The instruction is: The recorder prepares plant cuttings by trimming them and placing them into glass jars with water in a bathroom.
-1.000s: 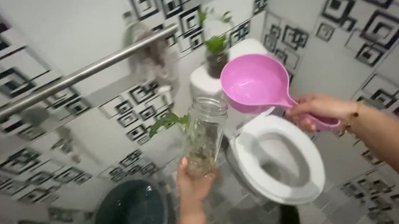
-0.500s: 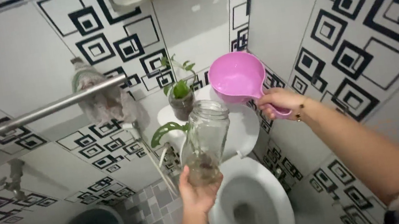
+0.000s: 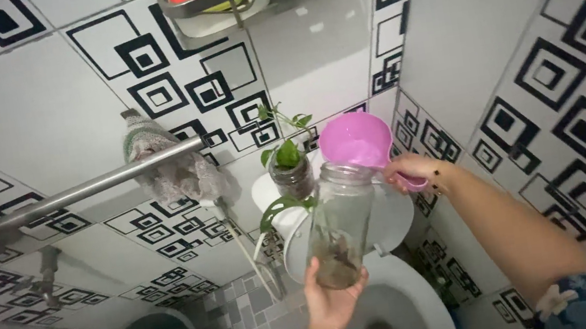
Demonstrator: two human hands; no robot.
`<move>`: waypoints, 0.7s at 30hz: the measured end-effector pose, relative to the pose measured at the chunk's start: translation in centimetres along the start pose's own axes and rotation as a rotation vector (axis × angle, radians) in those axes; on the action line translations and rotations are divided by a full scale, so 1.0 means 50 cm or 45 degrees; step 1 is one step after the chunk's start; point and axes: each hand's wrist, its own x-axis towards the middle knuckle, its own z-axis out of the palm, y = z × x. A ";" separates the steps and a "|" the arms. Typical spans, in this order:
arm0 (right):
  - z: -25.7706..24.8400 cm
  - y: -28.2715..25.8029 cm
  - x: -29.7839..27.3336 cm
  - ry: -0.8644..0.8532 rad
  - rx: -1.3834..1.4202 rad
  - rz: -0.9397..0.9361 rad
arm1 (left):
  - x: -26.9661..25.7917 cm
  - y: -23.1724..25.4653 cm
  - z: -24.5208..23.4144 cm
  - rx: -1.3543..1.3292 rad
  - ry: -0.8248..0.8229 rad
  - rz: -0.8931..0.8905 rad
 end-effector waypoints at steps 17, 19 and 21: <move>0.078 -0.042 -0.059 0.488 -1.394 -0.318 | 0.047 -0.008 -0.016 0.116 -0.020 -0.017; 0.138 -0.029 -0.126 0.814 -1.543 -0.827 | 0.045 -0.008 -0.001 0.103 -0.003 -0.015; 0.227 -0.018 -0.232 0.427 -0.154 -0.728 | 0.044 -0.015 0.012 0.080 -0.070 0.021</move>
